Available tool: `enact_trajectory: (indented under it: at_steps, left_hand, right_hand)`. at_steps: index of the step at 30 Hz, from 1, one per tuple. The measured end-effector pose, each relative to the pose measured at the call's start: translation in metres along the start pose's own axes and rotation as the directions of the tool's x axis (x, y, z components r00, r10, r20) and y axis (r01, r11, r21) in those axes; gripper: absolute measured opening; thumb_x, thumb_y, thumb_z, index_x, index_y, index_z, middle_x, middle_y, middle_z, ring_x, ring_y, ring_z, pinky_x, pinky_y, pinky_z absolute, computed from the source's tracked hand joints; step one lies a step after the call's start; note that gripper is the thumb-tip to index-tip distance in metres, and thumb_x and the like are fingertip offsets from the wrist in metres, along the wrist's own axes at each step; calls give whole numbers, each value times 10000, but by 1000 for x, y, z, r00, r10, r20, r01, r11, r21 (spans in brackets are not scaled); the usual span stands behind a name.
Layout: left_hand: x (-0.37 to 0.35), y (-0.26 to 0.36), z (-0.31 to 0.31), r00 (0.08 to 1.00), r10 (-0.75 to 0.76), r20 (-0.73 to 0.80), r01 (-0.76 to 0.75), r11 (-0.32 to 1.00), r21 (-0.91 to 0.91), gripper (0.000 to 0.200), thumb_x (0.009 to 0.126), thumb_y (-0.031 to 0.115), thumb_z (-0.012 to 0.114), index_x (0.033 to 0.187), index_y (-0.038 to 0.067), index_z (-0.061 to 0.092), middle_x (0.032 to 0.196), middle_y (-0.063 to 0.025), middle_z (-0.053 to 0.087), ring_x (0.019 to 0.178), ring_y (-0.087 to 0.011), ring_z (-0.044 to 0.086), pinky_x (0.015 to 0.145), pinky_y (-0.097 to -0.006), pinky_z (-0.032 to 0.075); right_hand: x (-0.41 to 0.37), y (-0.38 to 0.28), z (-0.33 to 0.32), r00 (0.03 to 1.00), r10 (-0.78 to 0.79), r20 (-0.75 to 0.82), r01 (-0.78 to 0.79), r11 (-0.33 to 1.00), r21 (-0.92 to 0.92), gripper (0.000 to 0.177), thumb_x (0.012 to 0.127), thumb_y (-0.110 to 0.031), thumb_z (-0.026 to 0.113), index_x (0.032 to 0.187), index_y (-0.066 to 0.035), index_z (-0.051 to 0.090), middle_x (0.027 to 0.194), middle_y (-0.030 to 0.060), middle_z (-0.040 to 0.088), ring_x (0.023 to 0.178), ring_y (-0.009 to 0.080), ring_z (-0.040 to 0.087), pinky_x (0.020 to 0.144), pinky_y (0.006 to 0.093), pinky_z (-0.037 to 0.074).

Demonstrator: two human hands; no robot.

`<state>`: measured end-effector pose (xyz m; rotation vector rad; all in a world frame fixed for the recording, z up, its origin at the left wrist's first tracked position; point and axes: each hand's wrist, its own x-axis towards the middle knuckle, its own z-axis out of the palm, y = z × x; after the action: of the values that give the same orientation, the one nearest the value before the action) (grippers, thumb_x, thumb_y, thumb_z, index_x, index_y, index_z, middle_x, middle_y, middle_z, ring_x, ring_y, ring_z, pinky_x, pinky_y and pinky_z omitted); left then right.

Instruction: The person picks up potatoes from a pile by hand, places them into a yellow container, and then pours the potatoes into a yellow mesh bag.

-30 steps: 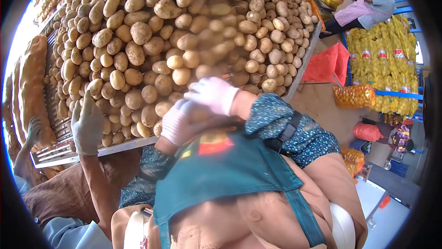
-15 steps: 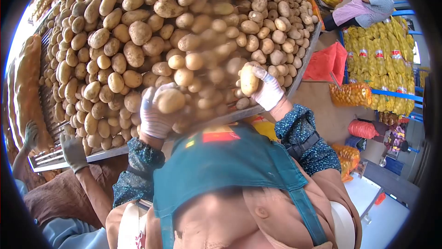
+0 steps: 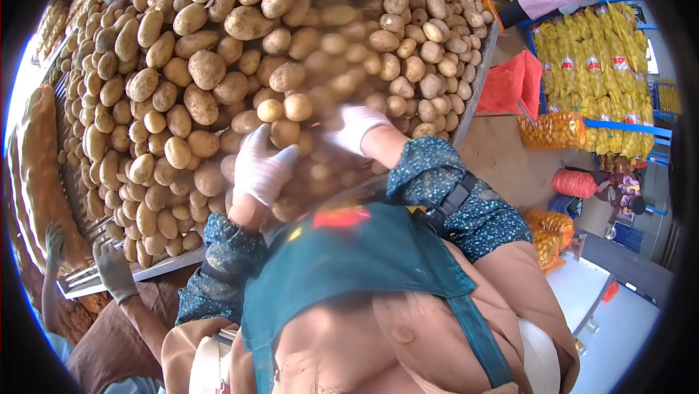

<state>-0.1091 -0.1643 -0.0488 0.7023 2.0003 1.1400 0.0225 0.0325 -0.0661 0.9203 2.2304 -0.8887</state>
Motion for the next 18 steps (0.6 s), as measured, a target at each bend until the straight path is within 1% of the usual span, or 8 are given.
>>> enact_trajectory:
  at_steps: [2,4,5,7,9,10,13,18]
  left_hand:
    - [2,2,6,997,72,-35,-59,958,282,673,810,182,778,1355,-61,469,1222,-171,611,1053,-228,616,899,-330,509]
    - [2,26,14,996,74,-47,-31,799,600,711,774,229,802,1334,-62,474,1206,-206,613,1080,-278,609,932,-364,498]
    - [4,28,14,998,46,-50,-11,830,557,708,769,279,784,1320,-48,483,1227,-218,593,1110,-320,589,950,-388,488]
    - [8,27,15,999,-13,-40,30,883,469,711,759,378,749,1293,-20,501,1268,-243,555,1170,-403,551,985,-438,468]
    - [12,22,14,1000,0,-14,7,882,471,703,782,374,741,1306,-19,483,1260,-255,562,1174,-404,553,982,-442,468]
    - [20,4,16,1000,-15,-6,15,832,554,698,798,377,732,1309,-24,477,1257,-261,567,1173,-404,557,983,-440,468]
    - [30,18,17,985,-169,30,117,788,604,668,861,393,677,1318,-45,463,1246,-265,588,1162,-418,571,998,-424,465]
    - [27,27,34,985,-148,-87,160,606,779,654,884,406,641,1366,3,458,1308,-235,573,1200,-393,562,1015,-415,457]
  right_hand:
    - [11,19,5,994,-99,47,98,995,33,779,854,-513,672,1426,-26,464,1374,208,562,1248,328,558,1040,420,447]
    - [-11,32,-8,953,-290,90,234,888,395,731,885,-458,668,1436,-29,454,1350,171,585,1228,293,568,1035,402,450]
    - [-25,35,-15,919,-385,85,276,781,561,707,901,-431,667,1441,-30,449,1338,152,597,1218,275,573,1032,394,451]
    - [-57,31,-18,896,-415,154,41,424,905,596,912,-368,684,1389,-57,509,1209,98,637,976,203,638,842,342,526]
    - [-66,48,-3,860,-497,113,-98,56,994,635,884,-373,715,1407,-89,493,1174,93,645,801,165,659,662,308,564]
    - [-80,42,-2,884,-463,67,-115,-75,991,622,870,-407,726,1347,-55,536,1112,102,658,763,182,657,653,313,563]
    - [-86,58,18,879,-467,95,-230,-242,943,648,850,-471,731,1284,-18,567,1049,94,670,759,175,657,638,306,555]
    - [-107,66,21,933,-341,-117,39,-230,973,683,840,-500,733,1271,-5,547,1030,105,656,742,197,655,625,310,554]
